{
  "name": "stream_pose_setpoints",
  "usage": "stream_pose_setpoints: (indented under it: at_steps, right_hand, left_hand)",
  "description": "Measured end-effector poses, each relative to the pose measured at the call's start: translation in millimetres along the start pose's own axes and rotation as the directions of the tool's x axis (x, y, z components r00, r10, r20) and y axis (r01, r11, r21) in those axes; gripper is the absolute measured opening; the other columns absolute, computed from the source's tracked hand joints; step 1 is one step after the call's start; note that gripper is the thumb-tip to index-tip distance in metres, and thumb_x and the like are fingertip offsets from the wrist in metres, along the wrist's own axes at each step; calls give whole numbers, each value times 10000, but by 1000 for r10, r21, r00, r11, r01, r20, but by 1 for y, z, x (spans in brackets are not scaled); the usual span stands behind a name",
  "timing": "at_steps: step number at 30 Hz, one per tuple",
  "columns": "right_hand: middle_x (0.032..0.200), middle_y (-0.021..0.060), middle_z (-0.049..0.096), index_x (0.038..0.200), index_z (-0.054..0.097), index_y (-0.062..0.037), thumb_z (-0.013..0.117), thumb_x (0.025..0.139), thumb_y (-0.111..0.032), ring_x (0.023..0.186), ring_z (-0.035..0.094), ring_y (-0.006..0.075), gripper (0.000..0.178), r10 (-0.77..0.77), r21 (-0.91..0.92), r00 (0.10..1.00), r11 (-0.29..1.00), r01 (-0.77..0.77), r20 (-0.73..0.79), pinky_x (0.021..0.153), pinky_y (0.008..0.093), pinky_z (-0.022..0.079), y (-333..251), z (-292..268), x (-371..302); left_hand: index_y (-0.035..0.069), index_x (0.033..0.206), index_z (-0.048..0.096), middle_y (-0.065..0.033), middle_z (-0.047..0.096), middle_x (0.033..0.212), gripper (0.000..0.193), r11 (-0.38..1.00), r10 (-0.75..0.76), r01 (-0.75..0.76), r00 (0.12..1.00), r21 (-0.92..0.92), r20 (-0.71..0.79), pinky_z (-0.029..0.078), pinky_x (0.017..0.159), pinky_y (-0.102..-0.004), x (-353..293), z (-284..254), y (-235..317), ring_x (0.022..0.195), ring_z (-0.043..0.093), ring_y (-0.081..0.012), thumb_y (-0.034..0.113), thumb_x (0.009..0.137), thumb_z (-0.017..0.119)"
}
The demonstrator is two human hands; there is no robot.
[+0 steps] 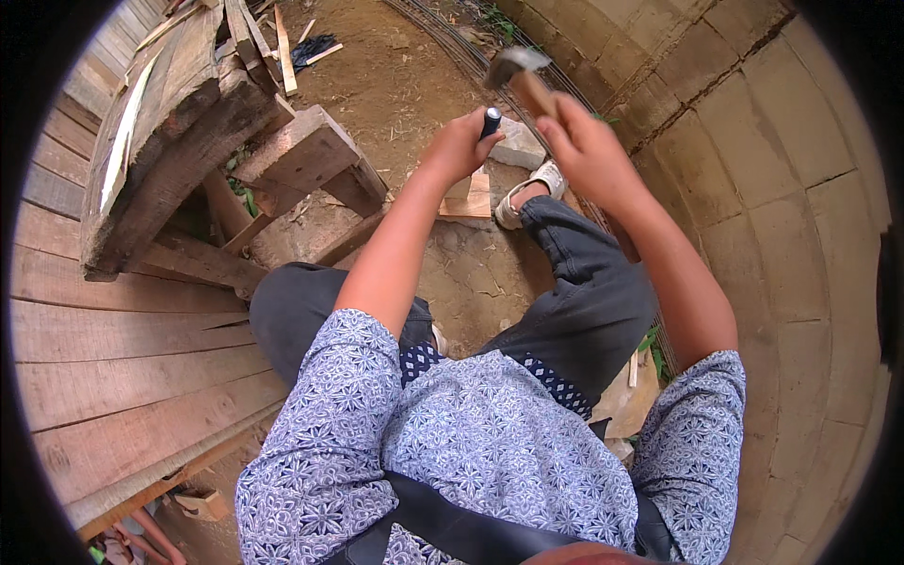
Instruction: The person sits on the ground and assembles a small wooden frame by hand. They use a hammer and a chisel to fit and secure the wooden pieces together, then inspect the assembled frame.
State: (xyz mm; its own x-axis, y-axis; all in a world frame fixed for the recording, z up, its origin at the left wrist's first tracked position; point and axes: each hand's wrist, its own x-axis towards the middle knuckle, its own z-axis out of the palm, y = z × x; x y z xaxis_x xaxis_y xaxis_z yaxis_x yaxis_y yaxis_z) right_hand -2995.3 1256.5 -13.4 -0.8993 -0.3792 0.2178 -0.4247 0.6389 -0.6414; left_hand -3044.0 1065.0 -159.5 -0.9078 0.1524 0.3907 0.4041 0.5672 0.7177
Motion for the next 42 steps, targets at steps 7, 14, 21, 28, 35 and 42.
stream_pose_setpoints:
  at_steps: [7,14,21,28,35,42]
  right_hand:
    - [872,250,641,1164,533,-29,561,988,-273,797,635,431,303,-37,-73,999,997,36,-2,696,449,486,25,2,2]
    - [938,214,656,1171,536,-13,575,983,-298,818,630,339,343,-29,206,979,976,71,-204,743,400,488,-7,0,0]
    - [852,157,641,1173,549,-29,564,999,-268,753,615,257,297,0,206,992,978,26,-125,703,383,479,7,5,7]
    - [810,83,619,1234,576,-37,569,995,-273,721,605,149,336,124,305,990,947,-98,-68,658,353,503,38,33,-4]
    - [928,146,700,1217,592,-22,799,767,-420,832,695,247,635,62,182,976,983,-23,-210,723,372,541,61,85,39]
    - [888,139,690,1137,634,-12,793,712,-372,799,671,236,579,228,261,973,941,-214,-26,732,362,528,83,102,14]
  left_hand:
    - [29,1013,564,-244,668,912,289,998,37,-37,999,-48,9,501,721,-501,1,6,2,890,632,-459,262,911,700]
    - [33,1016,601,-199,692,905,257,998,67,-66,998,-17,2,520,720,-455,2,4,-9,881,661,-417,261,933,687]
    - [33,1018,607,-187,694,904,269,996,93,-94,996,-8,-6,522,719,-443,0,8,-17,863,663,-409,272,931,695]
    - [39,1029,619,-179,700,916,264,998,57,-57,998,0,25,527,718,-415,3,5,-7,829,675,-373,269,929,702]
    - [43,1158,646,-134,712,888,344,949,-77,116,987,-294,142,539,733,-369,-11,13,-21,806,697,-298,253,899,733]
    - [90,1284,609,-138,663,1201,493,993,91,-82,989,-81,116,524,919,-389,-41,23,-45,1135,628,-298,206,826,750]
